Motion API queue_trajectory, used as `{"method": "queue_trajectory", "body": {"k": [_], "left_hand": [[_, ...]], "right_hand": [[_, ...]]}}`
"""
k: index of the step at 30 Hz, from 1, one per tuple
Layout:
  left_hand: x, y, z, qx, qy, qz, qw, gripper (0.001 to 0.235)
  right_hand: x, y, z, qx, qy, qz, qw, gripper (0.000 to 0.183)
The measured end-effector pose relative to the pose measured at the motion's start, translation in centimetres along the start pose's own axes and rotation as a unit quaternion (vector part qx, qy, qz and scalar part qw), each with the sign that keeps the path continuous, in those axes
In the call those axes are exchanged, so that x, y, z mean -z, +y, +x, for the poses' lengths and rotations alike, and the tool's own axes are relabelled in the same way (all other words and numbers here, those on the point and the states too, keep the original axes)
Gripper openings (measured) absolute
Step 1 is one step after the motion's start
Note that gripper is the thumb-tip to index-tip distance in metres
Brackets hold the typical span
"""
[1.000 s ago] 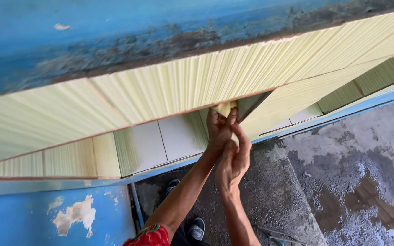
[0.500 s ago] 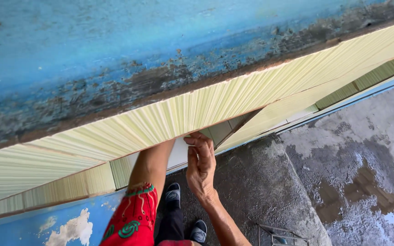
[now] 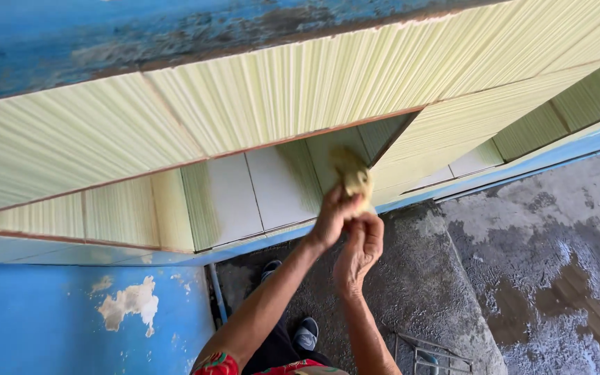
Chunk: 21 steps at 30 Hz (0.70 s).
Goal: Using a cloth to wipe down a blue painted wall and metal coin-op boxes in a public or industrial area.
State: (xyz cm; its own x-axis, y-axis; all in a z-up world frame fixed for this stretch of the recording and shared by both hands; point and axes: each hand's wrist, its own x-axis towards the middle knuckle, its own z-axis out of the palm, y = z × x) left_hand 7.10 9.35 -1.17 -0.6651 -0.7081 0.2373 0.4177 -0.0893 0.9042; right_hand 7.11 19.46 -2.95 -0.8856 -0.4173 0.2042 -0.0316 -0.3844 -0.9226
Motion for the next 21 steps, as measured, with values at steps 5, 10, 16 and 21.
{"method": "queue_trajectory", "body": {"k": [5,10,16,21], "left_hand": [[0.5,1.9,-1.2,0.037,0.150,-0.239,0.959,0.055],[15.9,-10.7,8.1,-0.102,0.110,-0.279,0.949,0.044],[17.7,-13.0,18.9,-0.125,-0.006,-0.217,0.968,0.037],[15.2,-12.5,19.9,-0.057,-0.011,-0.161,0.985,0.034]], "right_hand": [[-0.1,-1.1,-0.8,-0.008,-0.013,0.001,1.000,0.015],[-4.1,-1.5,0.5,-0.037,-0.113,0.016,0.993,0.020],[-6.7,0.3,2.3,-0.078,-0.172,0.022,0.982,0.020],[-6.9,1.9,5.3,-0.083,-0.164,0.000,0.983,0.023]]}}
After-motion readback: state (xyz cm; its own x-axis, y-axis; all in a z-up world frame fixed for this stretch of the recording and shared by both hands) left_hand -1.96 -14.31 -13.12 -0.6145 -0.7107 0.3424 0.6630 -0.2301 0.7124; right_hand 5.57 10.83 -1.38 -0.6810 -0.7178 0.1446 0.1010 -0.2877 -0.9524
